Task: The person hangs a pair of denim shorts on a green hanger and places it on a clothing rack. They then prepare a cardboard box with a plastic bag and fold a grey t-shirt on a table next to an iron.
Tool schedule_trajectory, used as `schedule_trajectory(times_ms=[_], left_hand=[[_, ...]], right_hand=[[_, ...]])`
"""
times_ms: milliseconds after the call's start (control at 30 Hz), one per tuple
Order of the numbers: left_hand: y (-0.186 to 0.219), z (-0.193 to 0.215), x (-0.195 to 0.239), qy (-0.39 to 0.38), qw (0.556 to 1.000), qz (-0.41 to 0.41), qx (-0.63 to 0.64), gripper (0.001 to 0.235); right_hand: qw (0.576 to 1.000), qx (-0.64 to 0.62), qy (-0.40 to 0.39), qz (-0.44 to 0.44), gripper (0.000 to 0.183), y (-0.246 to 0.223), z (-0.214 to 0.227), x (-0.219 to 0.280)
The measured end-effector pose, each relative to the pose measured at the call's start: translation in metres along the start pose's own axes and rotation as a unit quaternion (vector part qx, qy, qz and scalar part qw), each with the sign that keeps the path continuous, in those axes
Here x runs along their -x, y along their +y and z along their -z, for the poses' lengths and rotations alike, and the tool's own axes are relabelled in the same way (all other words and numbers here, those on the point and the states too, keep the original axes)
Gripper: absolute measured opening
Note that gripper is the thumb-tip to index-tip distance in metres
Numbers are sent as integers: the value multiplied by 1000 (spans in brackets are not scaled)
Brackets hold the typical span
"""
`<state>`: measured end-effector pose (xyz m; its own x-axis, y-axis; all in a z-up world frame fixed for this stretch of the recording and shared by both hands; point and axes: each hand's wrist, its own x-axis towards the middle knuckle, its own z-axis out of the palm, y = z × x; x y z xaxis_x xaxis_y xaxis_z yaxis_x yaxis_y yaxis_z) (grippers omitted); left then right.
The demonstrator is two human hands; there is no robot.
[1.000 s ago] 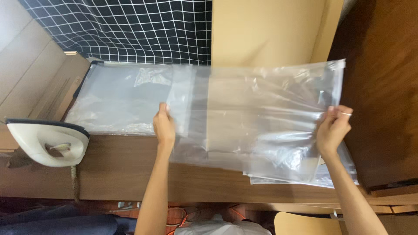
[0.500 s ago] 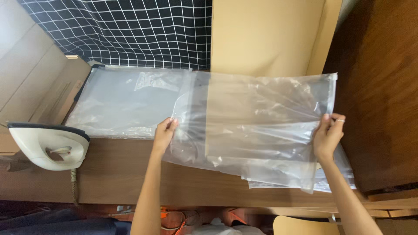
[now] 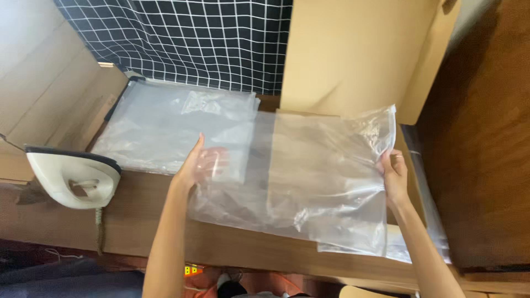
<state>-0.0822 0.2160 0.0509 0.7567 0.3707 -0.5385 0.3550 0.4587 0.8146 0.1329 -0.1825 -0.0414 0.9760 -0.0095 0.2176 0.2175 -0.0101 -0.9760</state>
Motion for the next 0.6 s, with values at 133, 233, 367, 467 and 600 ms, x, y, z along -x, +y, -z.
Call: schedule_trajectory(times_ms=[133, 233, 367, 467, 600], left_hand=[[-18, 55, -109, -59, 997, -52, 16, 55], [-9, 89, -159, 10, 993, -117, -19, 30], [15, 152, -220, 156, 956, -198, -151, 19], [48, 221, -297, 234, 902, -296, -210, 15], [112, 242, -296, 304, 838, -436, -120, 4]], right_hand=[[996, -37, -32, -79, 14, 27, -17, 2], [995, -26, -28, -88, 14, 7, -54, 21], [996, -5, -50, -75, 12, -3, -118, 31], [987, -75, -104, -96, 33, -18, -169, 38], [971, -113, -180, -109, 51, -73, -251, 57]])
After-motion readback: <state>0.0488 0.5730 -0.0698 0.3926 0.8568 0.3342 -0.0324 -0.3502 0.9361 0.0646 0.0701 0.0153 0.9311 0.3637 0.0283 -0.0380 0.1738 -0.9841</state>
